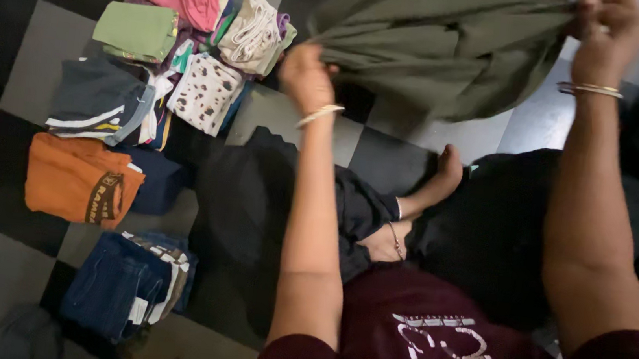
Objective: The person sits on a checkered floor and folds several garments one by one. They fold a light green cloth, a dark blue drawstring bag, a pair of blue jeans, and an olive green shirt, placing each folded item into a growing stack.
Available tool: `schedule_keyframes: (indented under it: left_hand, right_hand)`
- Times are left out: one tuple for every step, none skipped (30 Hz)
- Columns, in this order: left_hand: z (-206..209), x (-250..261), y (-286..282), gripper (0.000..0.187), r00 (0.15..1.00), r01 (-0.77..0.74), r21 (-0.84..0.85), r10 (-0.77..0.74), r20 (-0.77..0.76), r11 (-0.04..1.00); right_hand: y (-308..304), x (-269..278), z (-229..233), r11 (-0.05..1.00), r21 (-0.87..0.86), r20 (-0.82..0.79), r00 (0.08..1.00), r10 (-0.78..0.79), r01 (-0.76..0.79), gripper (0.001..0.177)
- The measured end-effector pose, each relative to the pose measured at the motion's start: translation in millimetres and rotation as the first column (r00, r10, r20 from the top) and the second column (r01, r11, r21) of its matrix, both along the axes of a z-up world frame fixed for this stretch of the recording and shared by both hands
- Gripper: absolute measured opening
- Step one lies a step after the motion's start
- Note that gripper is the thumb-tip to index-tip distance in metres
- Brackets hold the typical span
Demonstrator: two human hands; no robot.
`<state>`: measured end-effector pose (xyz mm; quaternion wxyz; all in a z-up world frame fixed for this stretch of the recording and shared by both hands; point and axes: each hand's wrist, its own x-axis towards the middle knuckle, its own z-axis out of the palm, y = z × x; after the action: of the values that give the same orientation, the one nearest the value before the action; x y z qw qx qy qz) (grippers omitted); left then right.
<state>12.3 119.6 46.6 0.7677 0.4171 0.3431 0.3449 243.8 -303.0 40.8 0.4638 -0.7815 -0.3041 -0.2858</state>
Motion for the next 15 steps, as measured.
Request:
schedule_keyframes:
  left_hand:
    - [10.7,-3.9,18.3,0.01,0.977,-0.084,-0.153,0.112,0.181,0.985]
    - [18.9,-9.5,34.0,0.008,0.971,-0.128,-0.235,0.17,0.168,0.964]
    - [23.3,-18.3,45.3,0.01,0.963,-0.175,-0.314,0.228,0.143,0.933]
    - [25.8,-26.3,55.1,0.014,0.963,-0.131,-0.326,0.198,0.181,0.936]
    - [26.6,-35.4,63.1,0.018,0.962,-0.088,-0.338,0.168,0.215,0.937]
    - [25.3,-41.8,65.7,0.023,0.958,-0.045,-0.349,0.14,0.25,0.936]
    - [21.9,-46.8,62.7,0.021,0.964,-0.034,-0.322,0.116,0.238,0.946]
    - [18.3,-50.1,59.1,0.021,0.971,-0.03,-0.306,0.101,0.218,0.952]
    - [14.4,-50.6,52.0,0.021,0.987,-0.015,-0.238,0.053,0.152,0.971]
    - [10.5,-51.2,44.8,0.02,0.998,0.012,-0.153,-0.002,0.066,0.988]
    - [5.8,-50.7,36.4,0.02,0.998,0.046,-0.078,-0.048,-0.034,0.996]
    - [1.8,-52.7,29.3,0.02,0.958,0.152,0.072,-0.129,-0.255,0.986]
    - [-0.5,-54.6,25.1,0.02,0.836,0.33,0.228,-0.171,-0.521,0.916]
    - [-2.5,-57.4,20.2,0.02,0.666,0.51,0.317,-0.134,-0.734,0.8]
    - [-5.2,-61.5,12.5,0.02,0.561,0.612,0.406,-0.011,-0.828,0.679]
  right_hand:
    - [-17.8,14.5,-5.3,0.992,0.127,-0.049,0.999,-0.007,0.013,0.021]
    - [-35.8,27.4,-8.3,0.967,0.253,-0.096,0.995,-0.007,0.031,0.029]
    - [-54.7,35.2,-10.2,0.963,0.252,-0.132,0.989,-0.065,0.097,0.025]
    - [-69.5,41.5,-11.0,0.955,0.248,-0.168,0.978,-0.121,0.161,0.022]
    - [-77.2,44.5,-13.3,0.945,0.239,-0.208,0.962,-0.176,0.224,0.02]
    - [-78.8,47.0,-15.4,0.93,0.283,-0.26,0.952,-0.161,0.235,0.021]
    - [-79.4,47.2,-16.1,0.913,0.325,-0.314,0.939,-0.143,0.248,0.021]
    - [-77.3,45.5,-15.7,0.893,0.365,-0.367,0.922,-0.121,0.262,0.022]
    - [-72.2,40.4,-14.6,0.907,0.348,-0.412,0.908,-0.078,0.236,0.02]
    - [-67.0,34.2,-11.2,0.937,0.281,-0.477,0.877,-0.051,0.207,0.017]
    - [-62.2,28.2,-6.3,0.973,0.157,-0.549,0.834,-0.058,0.171,0.014]
    - [-57.2,19.1,-1.8,0.993,-0.052,-0.635,0.764,-0.117,0.108,0.012]
    - [-51.7,9.5,4.8,0.941,-0.339,-0.693,0.679,-0.243,-0.01,0.011]
    - [-45.0,0.1,11.6,0.777,-0.607,-0.676,0.622,-0.395,-0.166,0.013]
    - [-34.8,-13.9,12.9,0.571,-0.777,-0.585,0.638,-0.5,-0.265,0.015]
